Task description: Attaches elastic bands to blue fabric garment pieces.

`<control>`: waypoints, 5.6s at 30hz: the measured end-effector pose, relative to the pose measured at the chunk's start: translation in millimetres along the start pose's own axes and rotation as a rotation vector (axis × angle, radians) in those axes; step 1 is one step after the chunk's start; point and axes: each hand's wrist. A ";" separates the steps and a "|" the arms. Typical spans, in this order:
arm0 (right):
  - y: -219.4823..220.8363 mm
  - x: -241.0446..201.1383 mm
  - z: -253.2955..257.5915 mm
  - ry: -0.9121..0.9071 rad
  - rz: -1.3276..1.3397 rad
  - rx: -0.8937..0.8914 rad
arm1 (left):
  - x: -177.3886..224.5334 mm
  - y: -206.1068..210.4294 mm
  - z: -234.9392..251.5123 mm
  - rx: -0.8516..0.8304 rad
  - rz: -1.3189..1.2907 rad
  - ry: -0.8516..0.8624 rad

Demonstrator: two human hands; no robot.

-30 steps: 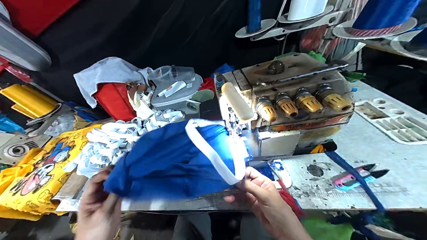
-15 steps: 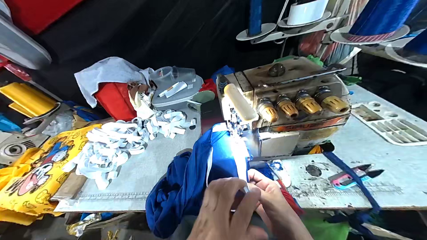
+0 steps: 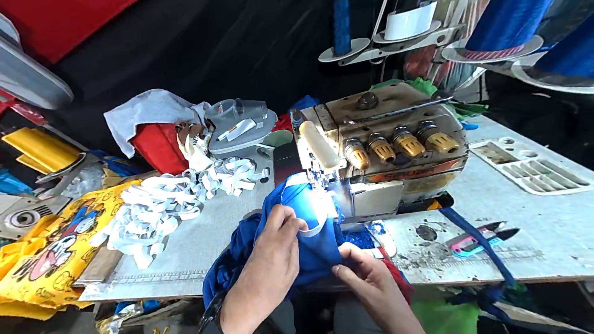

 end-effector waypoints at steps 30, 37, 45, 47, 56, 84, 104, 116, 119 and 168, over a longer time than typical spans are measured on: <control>-8.4 9.5 -7.9 -0.098 0.058 -0.128 | 24.7 23.6 -36.7 0.002 0.049 0.381; -9.3 8.2 -4.7 -0.059 0.118 -0.111 | 24.1 46.4 -30.6 0.111 0.082 0.301; 0.2 -4.1 -1.7 -0.034 0.143 -0.010 | 24.7 49.3 -11.6 0.166 0.097 0.229; 1.8 -6.4 -6.3 -0.008 0.136 -0.024 | 30.4 46.3 -16.3 0.160 0.091 0.258; 1.0 -13.4 -1.9 0.048 0.102 0.033 | 23.3 54.4 -17.8 0.209 0.035 0.243; 8.3 -8.2 -10.5 -0.017 0.079 0.097 | 20.7 43.9 -12.2 0.163 0.061 0.243; 2.6 -10.0 2.9 0.014 0.198 0.063 | 28.6 37.0 -11.4 0.091 0.032 0.318; 5.5 -14.0 23.8 -0.004 0.161 0.124 | 16.9 47.1 17.0 0.223 0.204 0.310; 3.1 -10.5 28.3 -0.005 0.165 0.127 | 17.0 47.0 26.2 0.225 0.245 0.259; -4.0 17.7 20.2 -0.157 0.087 0.033 | -1.4 45.2 21.0 0.174 0.118 0.094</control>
Point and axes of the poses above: each hand's wrist, its own z-axis towards the middle knuckle, its own y-axis out of the palm, x = y × z, and after that the axes turned 6 degrees about -x, right-handed
